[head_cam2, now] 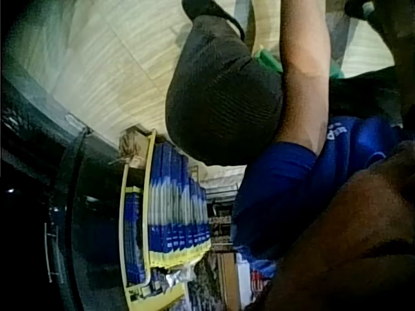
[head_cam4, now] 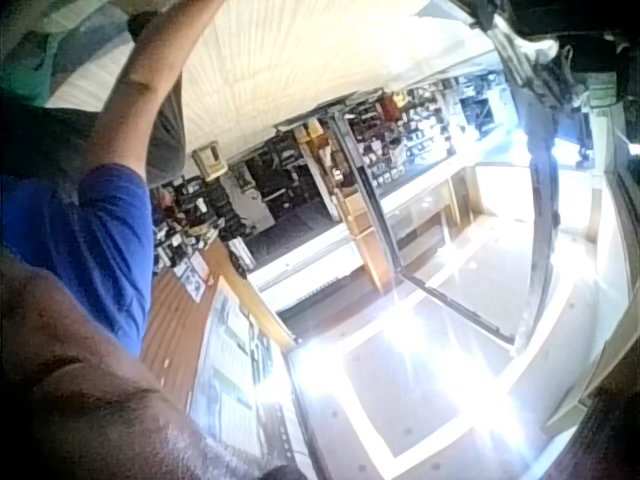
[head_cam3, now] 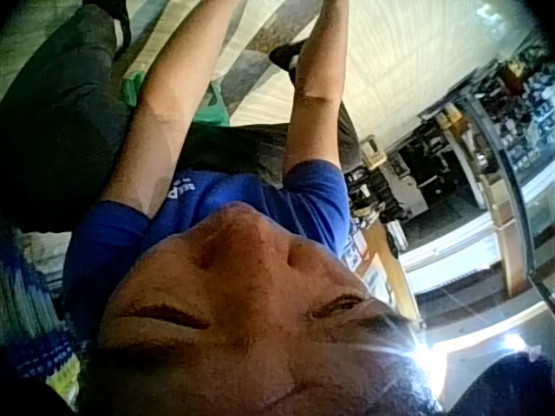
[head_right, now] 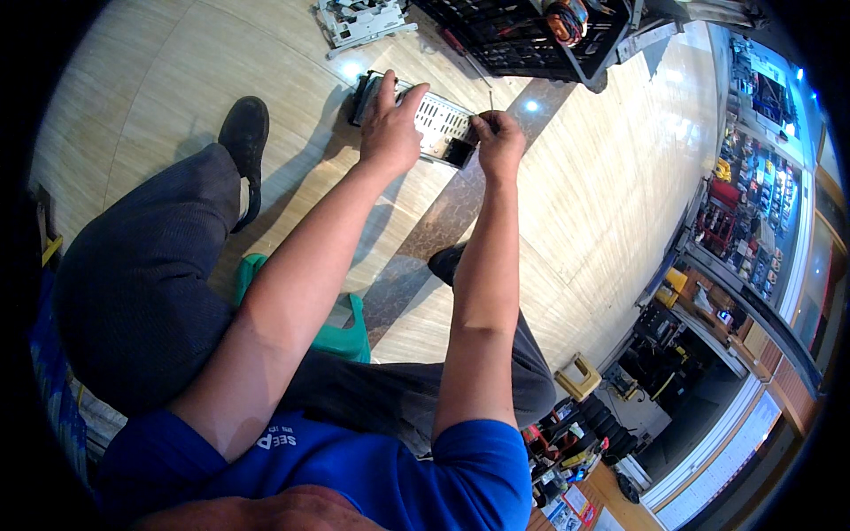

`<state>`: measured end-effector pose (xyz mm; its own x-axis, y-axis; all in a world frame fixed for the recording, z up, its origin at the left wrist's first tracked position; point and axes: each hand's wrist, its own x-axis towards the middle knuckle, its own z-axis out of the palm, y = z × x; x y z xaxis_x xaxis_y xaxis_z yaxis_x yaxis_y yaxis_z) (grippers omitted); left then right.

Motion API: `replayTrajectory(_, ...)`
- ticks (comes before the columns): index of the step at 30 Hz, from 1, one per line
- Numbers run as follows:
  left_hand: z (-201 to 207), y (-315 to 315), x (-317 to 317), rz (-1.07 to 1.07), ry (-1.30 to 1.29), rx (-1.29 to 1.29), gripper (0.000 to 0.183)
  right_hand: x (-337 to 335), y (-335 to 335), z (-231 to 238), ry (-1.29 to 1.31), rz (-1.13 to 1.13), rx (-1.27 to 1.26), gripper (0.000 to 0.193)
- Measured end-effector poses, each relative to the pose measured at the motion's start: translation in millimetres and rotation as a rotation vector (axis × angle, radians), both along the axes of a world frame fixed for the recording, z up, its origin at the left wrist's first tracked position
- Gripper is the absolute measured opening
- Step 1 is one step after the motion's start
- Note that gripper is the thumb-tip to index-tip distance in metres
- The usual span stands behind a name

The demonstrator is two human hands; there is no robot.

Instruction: The person assembles a car stereo by aligning a metal chassis with a display panel and pressing them together by hand while using a screwdriver.

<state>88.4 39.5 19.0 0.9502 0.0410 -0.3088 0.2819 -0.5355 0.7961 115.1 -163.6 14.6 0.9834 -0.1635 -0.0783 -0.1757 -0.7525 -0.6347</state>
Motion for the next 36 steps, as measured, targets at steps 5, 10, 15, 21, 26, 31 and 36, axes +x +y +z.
replayTrajectory(5,-4.0,1.3,-1.3,0.0,-0.009,0.011,0.069,-2.5,5.4,0.6,0.005,0.003,-0.042,0.01)
replayTrajectory(10,-3.4,-0.9,-0.2,0.001,-0.025,0.004,0.07,-4.0,-5.2,-9.4,-0.088,0.016,-0.033,0.01)
replayTrajectory(15,-2.0,1.5,-0.2,-0.015,0.0,0.008,0.07,-5.5,-4.2,-10.6,-0.069,0.028,-0.041,0.009)
replayTrajectory(21,-0.1,0.3,0.3,-0.013,0.007,0.015,0.07,-5.8,-2.6,-9.3,-0.12,0.045,-0.08,0.01)
replayTrajectory(26,-2.5,-1.0,1.3,-0.011,0.006,0.006,0.07,-5.9,0.0,-6.6,-0.115,0.057,-0.17,0.009)
replayTrajectory(31,-8.5,-1.4,-1.2,0.025,-0.09,0.017,0.058,-4.8,4.7,-2.0,-0.164,0.123,-0.307,0.007)
replayTrajectory(36,-6.9,-2.9,-2.0,0.029,-0.092,0.017,0.06,-17.2,3.4,-6.2,-0.181,0.033,-0.115,0.008)
